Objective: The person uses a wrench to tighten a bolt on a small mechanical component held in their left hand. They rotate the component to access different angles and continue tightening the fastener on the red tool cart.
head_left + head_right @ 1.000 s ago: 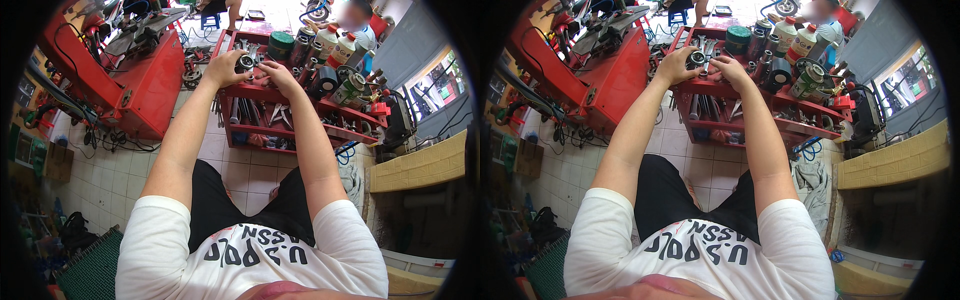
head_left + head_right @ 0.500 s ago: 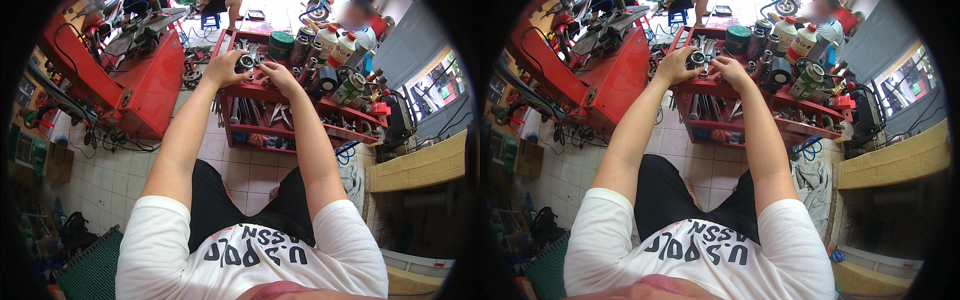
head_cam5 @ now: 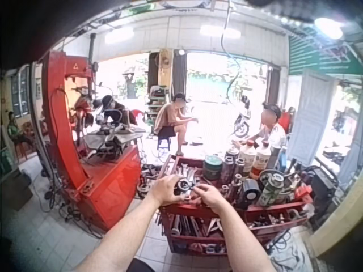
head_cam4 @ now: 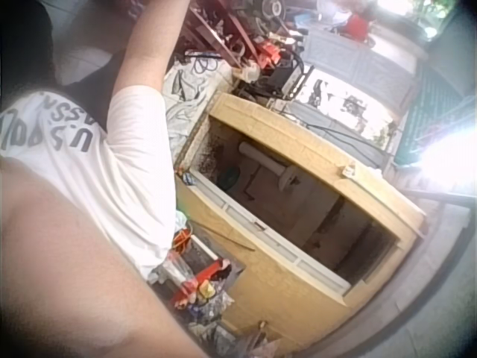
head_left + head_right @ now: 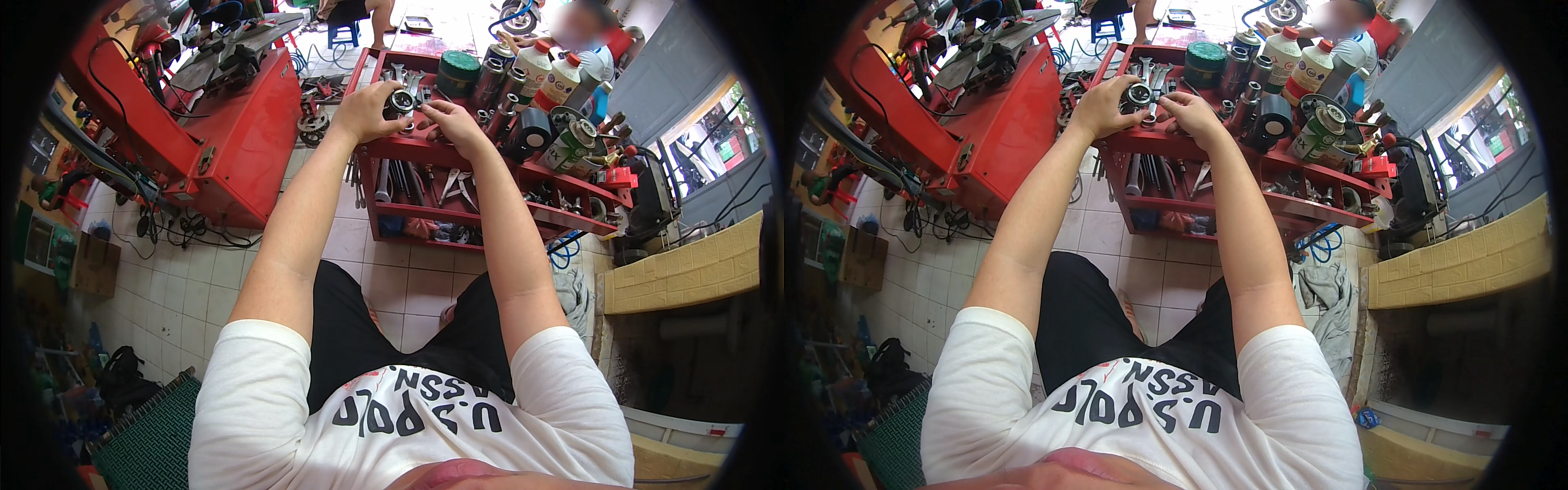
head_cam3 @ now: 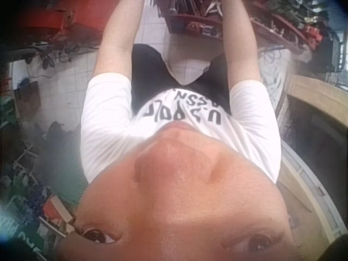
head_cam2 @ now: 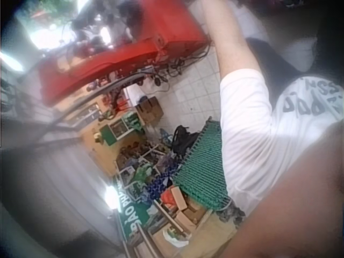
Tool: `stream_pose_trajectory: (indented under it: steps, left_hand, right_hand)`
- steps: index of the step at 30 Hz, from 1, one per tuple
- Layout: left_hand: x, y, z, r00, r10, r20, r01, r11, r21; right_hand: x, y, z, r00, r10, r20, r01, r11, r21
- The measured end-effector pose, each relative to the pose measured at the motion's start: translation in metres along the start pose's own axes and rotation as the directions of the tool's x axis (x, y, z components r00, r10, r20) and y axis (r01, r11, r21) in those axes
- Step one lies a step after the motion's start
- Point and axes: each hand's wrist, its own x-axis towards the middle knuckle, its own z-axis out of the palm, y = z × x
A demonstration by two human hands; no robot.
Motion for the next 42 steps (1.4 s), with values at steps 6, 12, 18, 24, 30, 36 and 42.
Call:
stream_pose_trajectory:
  steps: [6, 12, 18, 24, 30, 36, 42]
  left_hand:
    - [0.0002, -0.0020, 0.0007, 0.999, 0.033, -0.008, -0.033, 0.999, 0.004]
    - [-0.0013, -0.0023, 0.0011, 0.997, 0.066, -0.030, -0.065, 0.998, 0.027]
    - [-0.0019, -0.0032, 0.0030, 0.992, 0.108, -0.063, -0.105, 0.993, 0.045]
    - [-0.0012, -0.0013, 0.0011, 0.987, 0.146, -0.066, -0.143, 0.989, 0.048]
    - [-0.0005, -0.0007, 0.0004, 0.991, 0.134, -0.025, -0.132, 0.990, 0.055]
    - [-0.0004, -0.0001, 0.0000, 0.990, 0.138, -0.004, -0.137, 0.989, 0.057]
    - [-0.0001, 0.0019, -0.0008, 0.990, 0.144, 0.006, -0.144, 0.987, 0.066]
  right_hand:
    - [0.0032, 0.0042, 0.0006, 0.999, -0.042, 0.025, 0.042, 0.999, 0.007]
    - [0.0026, 0.0048, 0.0002, 0.998, -0.051, 0.040, 0.050, 0.999, 0.017]
    - [0.0021, 0.0056, 0.0008, 0.996, -0.080, 0.028, 0.079, 0.997, 0.026]
    - [-0.0009, 0.0031, 0.0012, 0.996, -0.090, 0.012, 0.090, 0.994, 0.057]
    - [-0.0028, 0.0011, 0.0014, 0.995, -0.101, 0.005, 0.101, 0.993, 0.066]
    - [-0.0013, 0.0022, 0.0014, 0.997, -0.081, -0.008, 0.081, 0.994, 0.067]
    - [0.0013, 0.0036, 0.0014, 0.997, -0.067, -0.023, 0.069, 0.995, 0.066]
